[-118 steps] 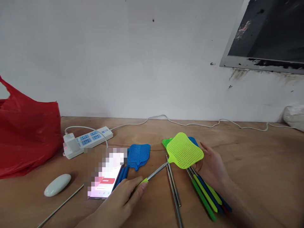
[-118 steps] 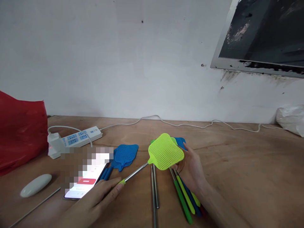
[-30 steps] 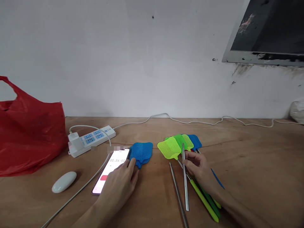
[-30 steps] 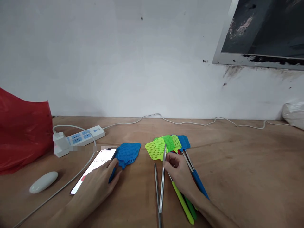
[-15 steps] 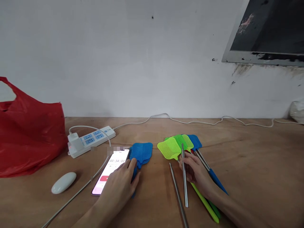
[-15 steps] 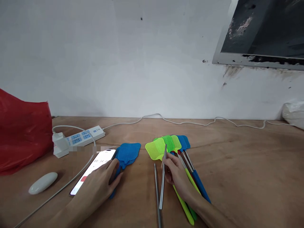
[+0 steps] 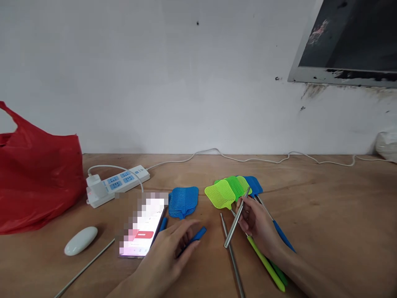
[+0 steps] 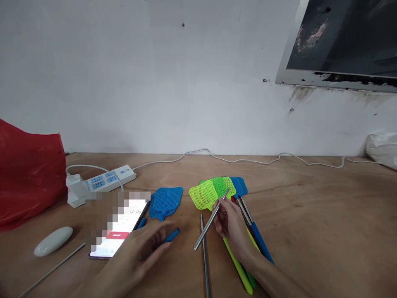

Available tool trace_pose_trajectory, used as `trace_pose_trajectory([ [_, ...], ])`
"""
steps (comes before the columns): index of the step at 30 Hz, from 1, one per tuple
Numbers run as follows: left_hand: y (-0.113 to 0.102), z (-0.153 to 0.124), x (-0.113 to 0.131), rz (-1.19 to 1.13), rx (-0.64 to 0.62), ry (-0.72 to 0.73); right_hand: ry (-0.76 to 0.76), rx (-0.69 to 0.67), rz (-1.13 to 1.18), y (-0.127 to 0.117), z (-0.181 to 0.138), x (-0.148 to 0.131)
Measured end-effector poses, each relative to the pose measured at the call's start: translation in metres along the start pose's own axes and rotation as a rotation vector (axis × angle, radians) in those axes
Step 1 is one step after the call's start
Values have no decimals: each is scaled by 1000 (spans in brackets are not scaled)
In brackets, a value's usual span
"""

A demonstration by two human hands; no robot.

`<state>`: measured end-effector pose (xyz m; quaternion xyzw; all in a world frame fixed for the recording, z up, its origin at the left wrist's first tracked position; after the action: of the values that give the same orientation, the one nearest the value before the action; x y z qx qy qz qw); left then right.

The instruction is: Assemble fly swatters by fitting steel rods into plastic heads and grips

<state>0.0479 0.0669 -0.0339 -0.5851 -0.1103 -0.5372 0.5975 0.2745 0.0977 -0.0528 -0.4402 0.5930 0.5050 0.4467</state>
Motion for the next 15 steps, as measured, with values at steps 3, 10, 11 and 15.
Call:
trace_pose_trajectory([
  [3,6,-1,6,-57,-72,-11,-30,10,-15,-1,1,-2],
  [10,7,-4,3,-123,-80,-176,-93,-10,-34,0,-3,-5],
  [11,8,-4,3,-120,-93,-185,-94,-19,-39,1,-4,-5],
  [15,7,-5,4,-109,-87,-173,-99,-30,-71,2,-6,-5],
])
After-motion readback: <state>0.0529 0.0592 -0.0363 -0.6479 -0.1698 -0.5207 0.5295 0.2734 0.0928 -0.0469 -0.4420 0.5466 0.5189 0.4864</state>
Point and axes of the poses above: each hand's wrist, its own z-axis towards the middle knuckle, its own y-axis out of the palm, x = y × z, the point moved 5 cm from there along z, towards the middle knuckle, and after that the axes turned 13 degrees about -z, right-handed, at the moved point
